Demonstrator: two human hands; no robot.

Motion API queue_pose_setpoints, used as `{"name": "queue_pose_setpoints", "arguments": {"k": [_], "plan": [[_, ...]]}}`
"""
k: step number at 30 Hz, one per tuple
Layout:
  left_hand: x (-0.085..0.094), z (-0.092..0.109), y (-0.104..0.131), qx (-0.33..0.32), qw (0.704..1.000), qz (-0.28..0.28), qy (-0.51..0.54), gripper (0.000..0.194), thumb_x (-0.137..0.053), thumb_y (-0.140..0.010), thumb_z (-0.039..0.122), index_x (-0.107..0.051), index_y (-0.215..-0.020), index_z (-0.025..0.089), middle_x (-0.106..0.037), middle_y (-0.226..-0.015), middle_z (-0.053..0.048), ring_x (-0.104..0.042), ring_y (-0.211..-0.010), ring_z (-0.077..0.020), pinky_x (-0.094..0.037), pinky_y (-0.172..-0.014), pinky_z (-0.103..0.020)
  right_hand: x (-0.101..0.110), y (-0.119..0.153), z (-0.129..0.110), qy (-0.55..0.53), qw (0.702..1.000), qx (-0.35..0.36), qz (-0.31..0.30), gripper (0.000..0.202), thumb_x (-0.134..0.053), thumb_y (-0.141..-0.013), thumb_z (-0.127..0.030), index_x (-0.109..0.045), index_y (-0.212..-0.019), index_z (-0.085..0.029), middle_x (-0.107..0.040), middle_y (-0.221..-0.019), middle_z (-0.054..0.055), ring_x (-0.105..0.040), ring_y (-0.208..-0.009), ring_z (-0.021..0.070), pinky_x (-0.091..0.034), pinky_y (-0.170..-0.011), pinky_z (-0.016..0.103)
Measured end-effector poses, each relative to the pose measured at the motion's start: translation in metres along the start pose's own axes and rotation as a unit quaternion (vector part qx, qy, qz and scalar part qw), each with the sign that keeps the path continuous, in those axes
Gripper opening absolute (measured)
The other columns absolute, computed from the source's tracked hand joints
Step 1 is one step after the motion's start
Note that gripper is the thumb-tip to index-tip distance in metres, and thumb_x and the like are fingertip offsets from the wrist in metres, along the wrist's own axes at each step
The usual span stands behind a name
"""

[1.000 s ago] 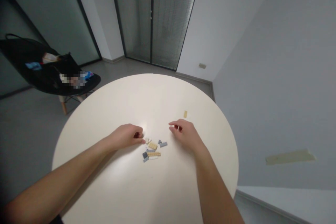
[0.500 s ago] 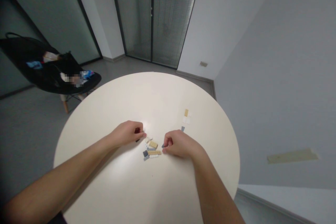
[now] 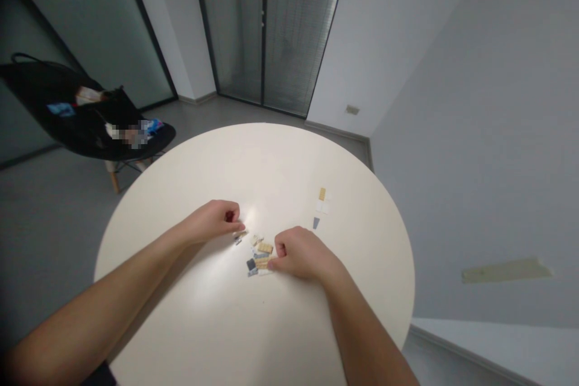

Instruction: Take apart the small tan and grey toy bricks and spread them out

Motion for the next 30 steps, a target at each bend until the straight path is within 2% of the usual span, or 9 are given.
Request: {"name": "queue_pose_setpoints", "arguments": {"k": [5,8,12,14,17,19,23,30], "plan": [[-0.002,0.0,0.0,-0.001,1.0,-0.011,0.001,0.025,-0.064,-0.073,0.041,-0.055,-0.065,0.019,-0.058,-0.061,0.003,-0.05,-0.057,-0.0128,-0.026,-0.052,-0.024,0.002,0.004,0.002,0.004,1.0,-0.006,-0.029,0.029,-0.075,-0.061,-0.033,-0.052,-0.057,-0.018,-0.049,-0.055,-0.006,-0.038,-0.052,0.007,-0.021,-0.048,0.022],[-0.001,0.001,0.0,-0.004,1.0,-0.009,0.006,0.025,-0.063,-0.074,0.041,-0.055,-0.066,0.019,-0.059,-0.063,0.003,-0.049,-0.058,-0.0126,-0.027,-0.052,-0.024,0.004,0.004,0.006,-0.01,1.0,-0.002,-0.023,0.029,-0.072,-0.066,-0.035,-0.051,-0.057,-0.018,-0.048,-0.054,-0.006,-0.037,-0.051,0.0072,-0.021,-0.048,0.022],[-0.006,0.01,0.002,-0.039,0.998,-0.038,0.022,0.025,-0.063,-0.075,0.041,-0.056,-0.068,0.019,-0.058,-0.063,0.003,-0.049,-0.058,-0.0118,-0.027,-0.053,-0.023,0.007,-0.003,0.009,-0.022,0.999,-0.009,0.047,0.028,-0.064,-0.076,-0.037,-0.054,-0.06,-0.017,-0.049,-0.055,-0.004,-0.039,-0.052,0.0081,-0.023,-0.05,0.022],[-0.011,0.02,0.006,-0.07,0.995,-0.064,0.023,0.026,-0.064,-0.074,0.041,-0.055,-0.067,0.018,-0.056,-0.061,0.004,-0.046,-0.055,-0.0107,-0.026,-0.052,-0.023,0.007,-0.008,0.007,-0.031,0.996,-0.004,0.082,0.023,-0.065,-0.077,-0.037,-0.059,-0.066,-0.018,-0.051,-0.057,-0.004,-0.041,-0.054,0.0087,-0.023,-0.051,0.022],[-0.021,0.033,0.011,-0.107,0.989,-0.099,0.011,0.029,-0.068,-0.072,0.042,-0.054,-0.065,0.018,-0.051,-0.057,0.005,-0.04,-0.052,-0.0093,-0.022,-0.05,-0.023,0.005,-0.013,0.001,-0.045,0.994,0.013,0.1,0.019,-0.069,-0.075,-0.037,-0.067,-0.081,-0.019,-0.051,-0.057,-0.005,-0.043,-0.055,0.0096,-0.025,-0.054,0.021],[-0.026,0.039,0.012,-0.12,0.987,-0.107,-0.008,0.034,-0.07,-0.069,0.047,-0.053,-0.063,0.019,-0.047,-0.054,0.006,-0.037,-0.05,-0.0095,-0.02,-0.05,-0.024,0.003,-0.015,-0.003,-0.046,0.994,0.022,0.097,0.02,-0.069,-0.075,-0.036,-0.069,-0.086,-0.02,-0.052,-0.058,-0.004,-0.043,-0.056,0.0098,-0.026,-0.055,0.021],[-0.031,0.039,0.011,-0.131,0.985,-0.1,-0.04,0.036,-0.073,-0.066,0.05,-0.054,-0.062,0.02,-0.047,-0.053,0.005,-0.036,-0.05,-0.0107,-0.019,-0.051,-0.026,0.003,-0.015,-0.005,-0.037,0.996,0.027,0.075,0.014,-0.066,-0.078,-0.032,-0.071,-0.079,-0.019,-0.054,-0.06,-0.003,-0.043,-0.056,0.0092,-0.026,-0.055,0.021],[-0.021,0.032,0.009,-0.112,0.987,-0.103,-0.044,0.034,-0.075,-0.065,0.047,-0.055,-0.062,0.02,-0.049,-0.055,0.005,-0.038,-0.05,-0.011,-0.019,-0.05,-0.026,0.008,-0.012,0.001,-0.029,0.997,0.018,0.072,0.012,-0.064,-0.078,-0.028,-0.071,-0.078,-0.018,-0.054,-0.061,-0.003,-0.042,-0.055,0.0084,-0.026,-0.054,0.021]]}}
Point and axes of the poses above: each hand's wrist, its own y-axis away from the middle knuckle, its own x-axis out of the back of the hand, z = x × y, the point moved 4 cm from there along -y, towards the middle knuckle
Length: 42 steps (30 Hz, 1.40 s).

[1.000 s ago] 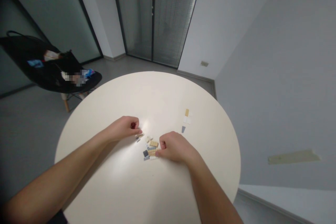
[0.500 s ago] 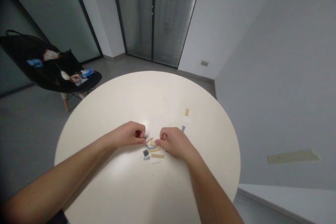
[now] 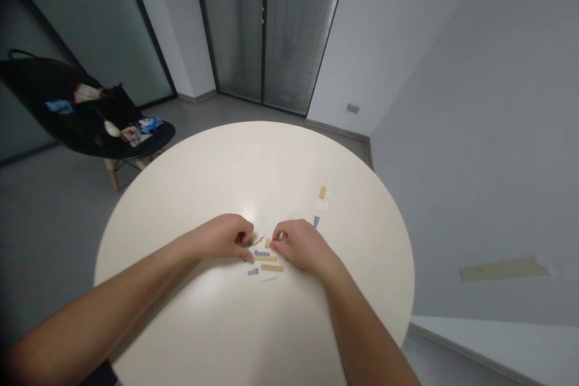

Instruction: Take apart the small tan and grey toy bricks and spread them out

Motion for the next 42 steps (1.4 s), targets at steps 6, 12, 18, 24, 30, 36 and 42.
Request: {"name": "queue_pose_setpoints", "arguments": {"k": [6,12,18,24,30,36,42], "plan": [[0.002,-0.001,0.002,0.002,1.0,-0.006,0.014,0.034,-0.071,-0.069,0.047,-0.054,-0.061,0.019,-0.049,-0.054,0.005,-0.038,-0.05,-0.0105,-0.02,-0.05,-0.026,-0.003,0.012,-0.017,-0.017,0.994,0.064,-0.089,0.007,-0.068,-0.073,-0.023,-0.074,-0.075,-0.02,-0.059,-0.062,-0.003,-0.047,-0.056,0.0082,-0.029,-0.054,0.021],[0.003,-0.006,0.001,0.01,0.999,0.015,0.027,0.032,-0.063,-0.077,0.046,-0.055,-0.062,0.018,-0.051,-0.054,0.004,-0.04,-0.05,-0.0105,-0.022,-0.049,-0.024,-0.013,0.022,-0.034,0.078,0.984,0.08,-0.142,0.01,-0.075,-0.068,-0.029,-0.075,-0.077,-0.024,-0.07,-0.075,0.001,-0.058,-0.068,0.0144,-0.032,-0.06,0.024],[0.003,-0.007,0.001,0.006,0.999,0.024,0.036,0.03,-0.059,-0.079,0.043,-0.055,-0.063,0.018,-0.052,-0.055,0.003,-0.042,-0.05,-0.0102,-0.023,-0.048,-0.023,-0.017,0.022,-0.036,0.126,0.981,0.049,-0.138,0.012,-0.074,-0.068,-0.03,-0.074,-0.079,-0.024,-0.073,-0.084,0.003,-0.063,-0.076,0.0193,-0.035,-0.063,0.026],[0.002,-0.008,0.001,0.001,0.999,0.025,0.045,0.029,-0.059,-0.079,0.042,-0.056,-0.064,0.017,-0.052,-0.055,0.004,-0.042,-0.051,-0.0099,-0.024,-0.049,-0.023,-0.016,0.025,-0.044,0.159,0.975,0.054,-0.144,0.009,-0.067,-0.072,-0.028,-0.073,-0.077,-0.023,-0.072,-0.08,0.005,-0.063,-0.072,0.0193,-0.034,-0.061,0.027],[0.004,-0.003,0.002,-0.001,0.998,0.016,0.054,0.028,-0.059,-0.08,0.039,-0.055,-0.063,0.017,-0.052,-0.055,0.004,-0.041,-0.051,-0.0093,-0.024,-0.049,-0.022,-0.019,0.026,-0.053,0.219,0.965,0.079,-0.123,0.02,-0.053,-0.08,-0.025,-0.071,-0.073,-0.017,-0.071,-0.079,0.011,-0.061,-0.066,0.019,-0.033,-0.058,0.028],[0.003,-0.001,0.002,-0.011,0.993,0.02,0.115,0.026,-0.06,-0.08,0.038,-0.06,-0.067,0.016,-0.052,-0.056,0.003,-0.042,-0.052,-0.0092,-0.027,-0.049,-0.021,-0.012,0.019,-0.045,0.139,0.985,0.082,-0.067,0.016,-0.053,-0.078,-0.02,-0.068,-0.072,-0.018,-0.067,-0.071,0.006,-0.055,-0.062,0.0144,-0.031,-0.058,0.025],[0.004,0.009,0.002,-0.063,0.971,0.081,0.215,0.023,-0.065,-0.079,0.038,-0.071,-0.089,0.018,-0.063,-0.077,-0.002,-0.05,-0.064,-0.011,-0.039,-0.059,-0.022,0.006,0.009,-0.021,-0.025,0.995,0.08,0.061,0.014,-0.052,-0.084,-0.022,-0.066,-0.081,-0.017,-0.061,-0.074,0.002,-0.052,-0.067,0.0116,-0.035,-0.063,0.022]]}}
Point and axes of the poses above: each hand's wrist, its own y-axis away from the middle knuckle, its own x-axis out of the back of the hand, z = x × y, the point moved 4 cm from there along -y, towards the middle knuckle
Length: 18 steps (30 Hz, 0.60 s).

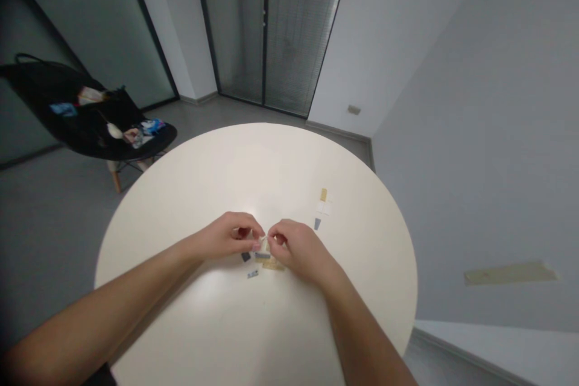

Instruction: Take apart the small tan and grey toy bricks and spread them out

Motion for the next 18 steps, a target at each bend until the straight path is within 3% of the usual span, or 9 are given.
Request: {"name": "queue_pose_setpoints", "arguments": {"k": [4,8,13,18], "plan": [[-0.001,-0.001,-0.003,-0.008,0.998,0.059,-0.003,0.018,-0.063,-0.082,0.033,-0.071,-0.084,0.017,-0.064,-0.072,-0.001,-0.05,-0.062,-0.0102,-0.039,-0.058,-0.022,0.002,-0.001,-0.002,-0.044,0.999,0.004,0.02,0.018,-0.051,-0.088,-0.025,-0.066,-0.085,-0.017,-0.063,-0.079,0.003,-0.052,-0.067,0.0109,-0.038,-0.065,0.023],[0.003,0.002,-0.003,-0.019,0.994,0.104,-0.023,0.018,-0.062,-0.083,0.032,-0.072,-0.082,0.017,-0.065,-0.072,-0.002,-0.053,-0.062,-0.0107,-0.04,-0.058,-0.022,-0.003,-0.003,0.003,-0.148,0.987,-0.053,0.031,0.023,-0.053,-0.088,-0.035,-0.069,-0.09,-0.018,-0.066,-0.074,0.002,-0.054,-0.062,0.0109,-0.041,-0.062,0.023],[0.007,0.005,-0.001,-0.062,0.988,0.139,-0.025,0.016,-0.063,-0.083,0.03,-0.071,-0.082,0.017,-0.068,-0.077,-0.005,-0.059,-0.067,-0.0124,-0.046,-0.064,-0.023,-0.012,-0.006,0.022,-0.355,0.919,-0.154,0.074,0.032,-0.07,-0.073,-0.046,-0.068,-0.081,-0.015,-0.063,-0.062,0.001,-0.056,-0.054,0.0119,-0.045,-0.054,0.025],[0.004,0.003,0.0,-0.105,0.985,0.132,-0.026,0.015,-0.066,-0.082,0.03,-0.07,-0.083,0.016,-0.069,-0.08,-0.006,-0.062,-0.07,-0.0128,-0.049,-0.069,-0.024,-0.016,-0.011,0.026,-0.469,0.866,-0.134,0.114,0.032,-0.079,-0.063,-0.039,-0.065,-0.081,-0.016,-0.066,-0.069,0.001,-0.059,-0.059,0.011,-0.05,-0.06,0.026]]}}
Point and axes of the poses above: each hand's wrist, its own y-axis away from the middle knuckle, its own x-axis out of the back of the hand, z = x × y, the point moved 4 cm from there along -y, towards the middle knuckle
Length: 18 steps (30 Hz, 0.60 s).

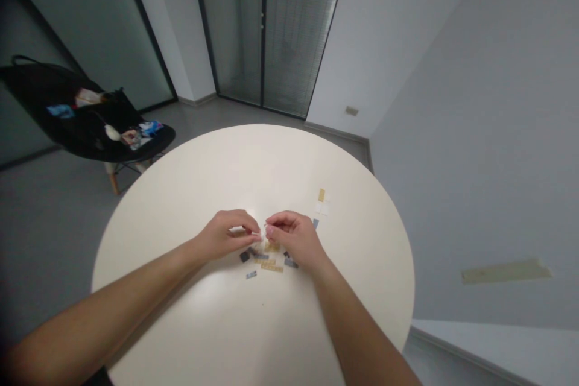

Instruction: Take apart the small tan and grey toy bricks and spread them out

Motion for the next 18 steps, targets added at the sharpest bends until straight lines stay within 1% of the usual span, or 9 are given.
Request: {"name": "queue_pose_setpoints", "arguments": {"k": [3,6,11,15,18], "plan": [[0.0,-0.002,0.0,-0.007,1.0,0.01,-0.01,0.014,-0.066,-0.081,0.029,-0.069,-0.083,0.016,-0.068,-0.08,-0.006,-0.061,-0.069,-0.0125,-0.049,-0.067,-0.023,0.004,-0.002,-0.002,-0.04,0.999,0.02,0.011,0.036,-0.081,-0.061,-0.036,-0.064,-0.087,-0.018,-0.068,-0.074,0.001,-0.06,-0.06,0.011,-0.052,-0.061,0.027],[0.0,-0.002,-0.001,-0.017,1.0,0.007,-0.022,0.011,-0.066,-0.081,0.026,-0.068,-0.079,0.016,-0.068,-0.077,-0.004,-0.06,-0.067,-0.0117,-0.048,-0.066,-0.022,0.019,-0.004,-0.005,-0.039,0.997,0.037,0.047,0.037,-0.082,-0.061,-0.035,-0.065,-0.089,-0.018,-0.068,-0.074,0.001,-0.062,-0.062,0.0122,-0.053,-0.064,0.028],[0.0,-0.003,-0.002,0.001,1.0,-0.006,-0.024,0.01,-0.066,-0.081,0.024,-0.069,-0.077,0.016,-0.067,-0.075,-0.003,-0.06,-0.067,-0.0111,-0.047,-0.064,-0.022,0.062,-0.01,-0.009,0.017,0.99,0.052,0.132,0.032,-0.081,-0.063,-0.036,-0.069,-0.085,-0.016,-0.068,-0.067,0.003,-0.062,-0.06,0.0137,-0.052,-0.064,0.029],[0.0,-0.005,-0.002,0.02,0.999,-0.008,-0.023,0.009,-0.065,-0.081,0.023,-0.069,-0.077,0.016,-0.067,-0.074,-0.003,-0.06,-0.067,-0.0112,-0.047,-0.064,-0.021,0.098,-0.012,-0.01,0.049,0.976,0.058,0.203,0.035,-0.081,-0.061,-0.039,-0.071,-0.086,-0.015,-0.069,-0.068,0.004,-0.062,-0.059,0.014,-0.054,-0.064,0.032],[0.001,-0.006,-0.002,0.031,0.999,-0.004,-0.021,0.009,-0.065,-0.081,0.023,-0.069,-0.077,0.016,-0.066,-0.074,-0.003,-0.06,-0.067,-0.0112,-0.047,-0.063,-0.021,0.119,-0.01,-0.012,0.07,0.967,0.057,0.237,0.035,-0.081,-0.06,-0.038,-0.071,-0.085,-0.015,-0.068,-0.067,0.003,-0.061,-0.059,0.0132,-0.053,-0.064,0.031]]}}
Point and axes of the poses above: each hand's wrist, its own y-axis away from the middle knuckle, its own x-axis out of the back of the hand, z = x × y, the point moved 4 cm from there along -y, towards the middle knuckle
